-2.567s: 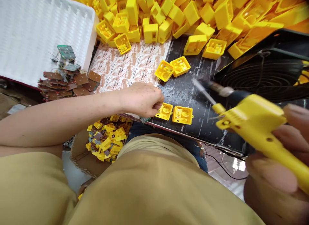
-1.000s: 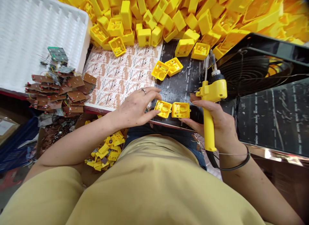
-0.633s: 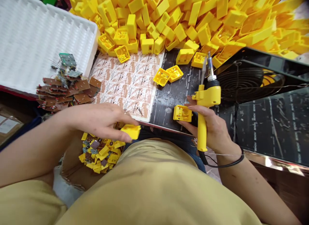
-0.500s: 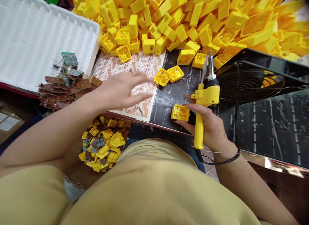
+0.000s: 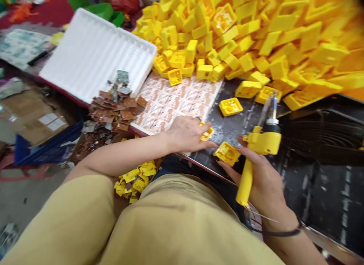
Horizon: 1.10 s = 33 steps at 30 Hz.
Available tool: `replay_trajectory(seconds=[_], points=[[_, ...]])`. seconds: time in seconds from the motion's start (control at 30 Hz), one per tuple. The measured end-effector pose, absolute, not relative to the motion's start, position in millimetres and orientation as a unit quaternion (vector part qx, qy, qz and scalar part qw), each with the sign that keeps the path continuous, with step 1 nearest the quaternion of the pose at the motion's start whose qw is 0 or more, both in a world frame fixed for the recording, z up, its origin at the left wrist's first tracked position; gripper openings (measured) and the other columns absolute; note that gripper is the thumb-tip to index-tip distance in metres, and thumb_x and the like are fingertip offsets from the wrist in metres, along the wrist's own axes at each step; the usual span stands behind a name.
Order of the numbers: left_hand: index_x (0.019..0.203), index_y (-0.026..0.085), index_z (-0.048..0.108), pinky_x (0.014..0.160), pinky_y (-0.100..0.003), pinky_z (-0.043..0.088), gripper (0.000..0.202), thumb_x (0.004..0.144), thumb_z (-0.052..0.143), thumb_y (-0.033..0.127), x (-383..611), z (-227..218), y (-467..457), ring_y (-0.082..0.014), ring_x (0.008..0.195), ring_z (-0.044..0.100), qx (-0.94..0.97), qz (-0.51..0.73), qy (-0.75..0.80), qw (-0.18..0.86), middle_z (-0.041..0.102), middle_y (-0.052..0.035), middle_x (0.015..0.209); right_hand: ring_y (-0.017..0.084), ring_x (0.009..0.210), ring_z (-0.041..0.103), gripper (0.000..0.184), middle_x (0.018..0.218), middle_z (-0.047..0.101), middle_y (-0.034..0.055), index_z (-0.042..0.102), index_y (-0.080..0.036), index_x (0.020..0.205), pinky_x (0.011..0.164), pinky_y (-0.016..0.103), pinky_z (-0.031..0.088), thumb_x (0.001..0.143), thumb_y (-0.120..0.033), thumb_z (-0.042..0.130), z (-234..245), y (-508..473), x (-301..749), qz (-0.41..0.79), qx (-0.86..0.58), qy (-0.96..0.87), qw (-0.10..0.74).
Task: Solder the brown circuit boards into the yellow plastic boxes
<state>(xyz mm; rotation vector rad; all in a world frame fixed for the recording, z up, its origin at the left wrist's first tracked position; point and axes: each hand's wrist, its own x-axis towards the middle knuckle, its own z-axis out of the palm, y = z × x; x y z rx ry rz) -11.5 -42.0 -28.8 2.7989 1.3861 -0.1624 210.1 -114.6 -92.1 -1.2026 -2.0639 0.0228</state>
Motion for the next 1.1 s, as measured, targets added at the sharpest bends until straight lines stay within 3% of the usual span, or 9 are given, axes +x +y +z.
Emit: replay_trajectory(seconds=[0.2,0.3,0.37,0.47,0.6,0.73,0.87,1.0,1.1], points=[[0.152,0.018,0.040,0.079,-0.036,0.050,0.070,0.098,0.037,0.062,-42.6,-15.8,-30.9,-0.0275,0.104,0.067,0.878,-0.047,0.473,0.055,0.071,-0.0125,0.115,0.034,0.103,0.069,0.070,0.123,0.066,0.0190,0.045,-0.019,0.141,0.079,0.044,0.060,0.081,-0.035,0.077,-88.5,-111.8,209.6,-0.018,-0.457,-0.815,0.356],[0.149,0.019,0.045,0.103,-0.048,0.043,0.059,0.098,0.044,0.049,-107.0,5.6,-8.1,-0.0352,0.129,0.052,0.823,-0.043,0.563,-0.057,0.058,-0.0169,0.140,0.036,0.109,0.066,0.071,0.124,0.064,0.0204,0.042,-0.018,0.142,0.084,0.049,0.058,0.083,-0.042,0.075,-86.8,-107.7,204.1,-0.024,-0.445,-0.823,0.352],[0.146,0.017,0.048,0.108,-0.054,0.037,0.063,0.091,0.056,0.046,-151.6,13.4,5.7,-0.0405,0.138,0.043,0.798,-0.092,0.590,-0.077,0.050,-0.0196,0.148,0.037,0.109,0.066,0.068,0.122,0.065,0.0198,0.043,-0.018,0.139,0.084,0.049,0.057,0.084,-0.046,0.072,-87.5,-103.1,197.1,-0.030,-0.439,-0.828,0.348],[0.127,0.016,0.064,0.108,-0.053,0.038,0.049,0.090,0.053,0.046,-196.2,8.7,15.2,-0.0394,0.135,0.044,0.795,-0.157,0.583,-0.063,0.057,-0.0173,0.139,0.033,0.100,0.068,0.055,0.111,0.068,0.0157,0.049,-0.019,0.131,0.083,0.047,0.055,0.090,-0.053,0.063,-89.2,-95.4,184.2,-0.037,-0.422,-0.846,0.322],[0.106,0.018,0.071,0.107,-0.047,0.039,0.038,0.089,0.046,0.041,-211.8,-5.7,16.2,-0.0349,0.136,0.045,0.825,-0.080,0.555,-0.069,0.059,-0.0146,0.137,0.027,0.095,0.068,0.045,0.105,0.069,0.0122,0.052,-0.017,0.126,0.088,0.042,0.053,0.094,-0.049,0.057,-86.6,-87.2,170.0,-0.056,-0.392,-0.873,0.284],[0.096,0.015,0.068,0.091,-0.038,0.046,0.042,0.092,0.037,0.043,-215.2,-3.0,30.8,-0.0234,0.102,0.061,0.786,0.046,0.616,-0.010,0.071,-0.0132,0.110,0.028,0.085,0.066,0.044,0.096,0.068,0.0121,0.052,-0.015,0.125,0.078,0.040,0.055,0.095,-0.048,0.056,-80.6,-81.3,161.5,-0.093,-0.386,-0.875,0.278],[0.078,0.019,0.057,0.072,-0.033,0.045,0.052,0.085,0.047,0.070,-228.8,7.6,63.5,-0.0129,0.073,0.048,0.671,0.255,0.686,0.121,0.068,-0.0037,0.080,0.026,0.081,0.066,0.037,0.093,0.069,0.0120,0.055,-0.014,0.122,0.066,0.035,0.055,0.097,-0.041,0.055,-78.2,-78.6,156.3,-0.127,-0.392,-0.869,0.273],[0.103,0.020,0.053,0.071,-0.032,0.047,0.074,0.076,0.043,0.088,-243.9,29.8,96.0,-0.0110,0.087,0.045,0.574,0.399,0.657,0.282,0.068,-0.0009,0.111,0.022,0.079,0.068,0.027,0.090,0.071,0.0079,0.057,-0.018,0.118,0.065,0.030,0.054,0.094,-0.030,0.062,-78.7,-77.3,155.5,-0.143,-0.389,-0.867,0.277],[0.139,0.017,0.030,0.083,-0.032,0.051,0.082,0.088,0.018,0.080,-231.3,50.4,107.2,-0.0130,0.113,0.041,0.660,0.322,0.599,0.321,0.048,0.0026,0.150,0.021,0.077,0.068,0.029,0.088,0.071,0.0059,0.057,-0.020,0.120,0.067,0.031,0.055,0.093,-0.029,0.064,-80.4,-76.4,156.5,-0.146,-0.391,-0.864,0.283]])
